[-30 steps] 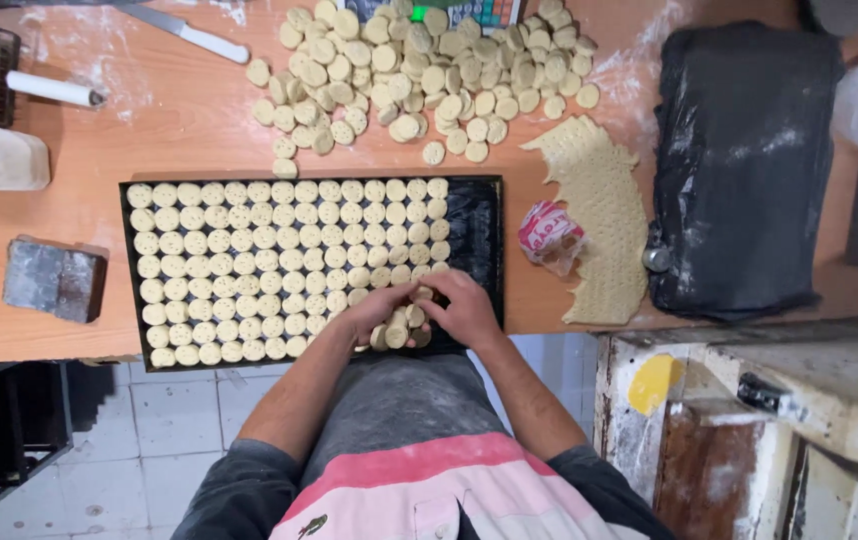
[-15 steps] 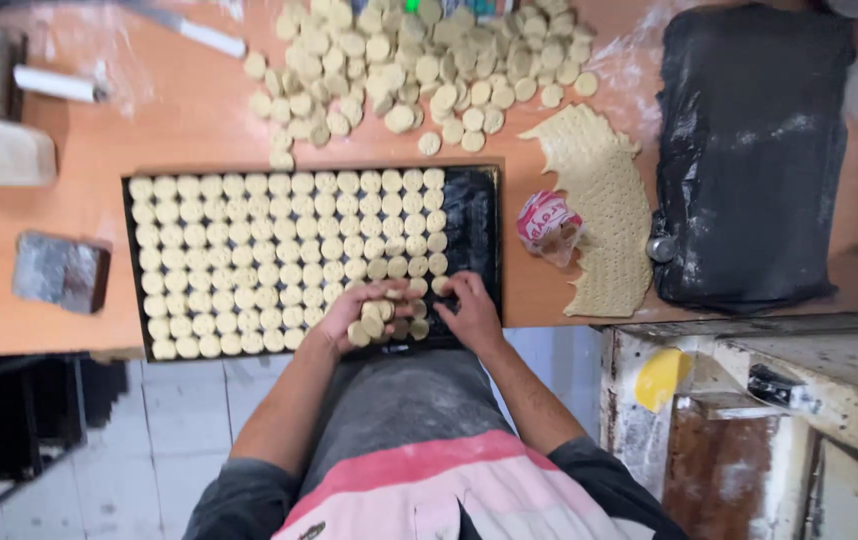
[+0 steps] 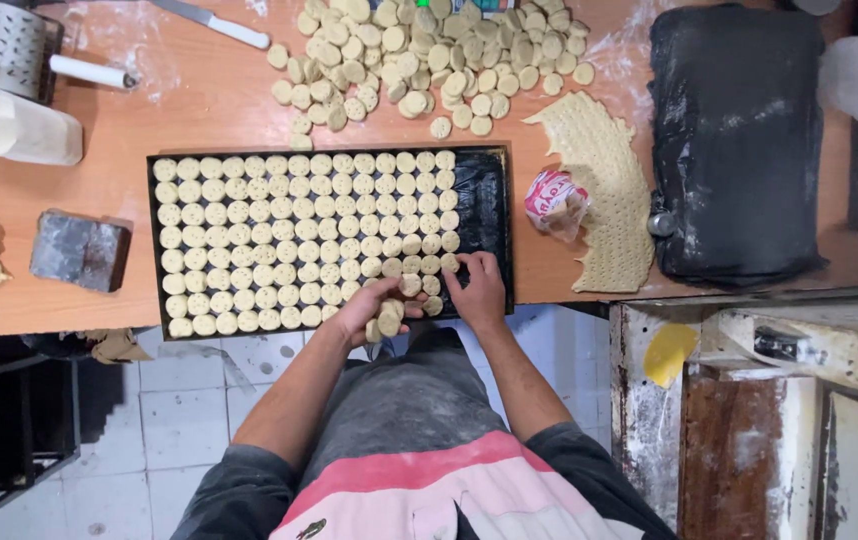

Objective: The recorder is arranging small pre-cut round pieces of dough onto a baking tray in a grid pattern.

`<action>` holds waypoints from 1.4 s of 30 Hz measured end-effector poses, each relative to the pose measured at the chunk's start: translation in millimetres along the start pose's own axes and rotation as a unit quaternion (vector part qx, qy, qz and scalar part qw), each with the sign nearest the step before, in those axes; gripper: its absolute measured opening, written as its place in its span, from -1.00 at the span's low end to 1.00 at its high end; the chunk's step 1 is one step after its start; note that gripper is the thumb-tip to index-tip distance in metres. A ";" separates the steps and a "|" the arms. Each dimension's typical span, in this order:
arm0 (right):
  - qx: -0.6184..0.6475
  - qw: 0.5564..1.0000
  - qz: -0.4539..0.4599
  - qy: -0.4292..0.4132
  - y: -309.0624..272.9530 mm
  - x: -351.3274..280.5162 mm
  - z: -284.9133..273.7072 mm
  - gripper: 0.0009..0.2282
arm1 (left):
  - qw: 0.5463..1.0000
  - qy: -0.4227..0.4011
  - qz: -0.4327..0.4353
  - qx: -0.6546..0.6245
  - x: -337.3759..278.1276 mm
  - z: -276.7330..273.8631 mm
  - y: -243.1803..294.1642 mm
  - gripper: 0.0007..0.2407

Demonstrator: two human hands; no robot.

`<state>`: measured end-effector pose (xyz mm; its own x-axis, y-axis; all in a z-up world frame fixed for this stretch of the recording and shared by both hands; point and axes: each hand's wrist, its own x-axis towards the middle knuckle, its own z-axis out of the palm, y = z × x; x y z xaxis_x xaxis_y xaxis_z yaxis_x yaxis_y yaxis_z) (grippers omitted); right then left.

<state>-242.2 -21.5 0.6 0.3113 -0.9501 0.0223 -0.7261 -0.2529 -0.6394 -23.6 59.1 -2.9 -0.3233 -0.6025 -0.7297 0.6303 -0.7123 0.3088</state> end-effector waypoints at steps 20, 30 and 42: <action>0.219 0.942 0.226 -0.112 32.7 -30.8 8.3 -0.58 | 0.998 0.003 -0.024 -0.057 -5.4 20.8 -17.5 -0.64; 0.092 0.964 0.220 -0.114 12.0 -24.8 -5.9 -0.67 | 0.998 0.013 0.016 -0.056 -6.6 13.7 -16.3 -0.72; 0.233 0.947 0.198 -0.098 42.3 -33.7 20.7 -0.60 | 0.995 0.011 0.018 0.095 -32.6 49.1 -9.4 -0.64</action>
<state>-270.6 3.6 -43.2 0.2120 -0.8901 -0.4034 -0.4741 0.2673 -0.8389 -53.6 67.7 47.9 -0.2857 -0.6225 -0.7286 0.4960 -0.7466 0.4434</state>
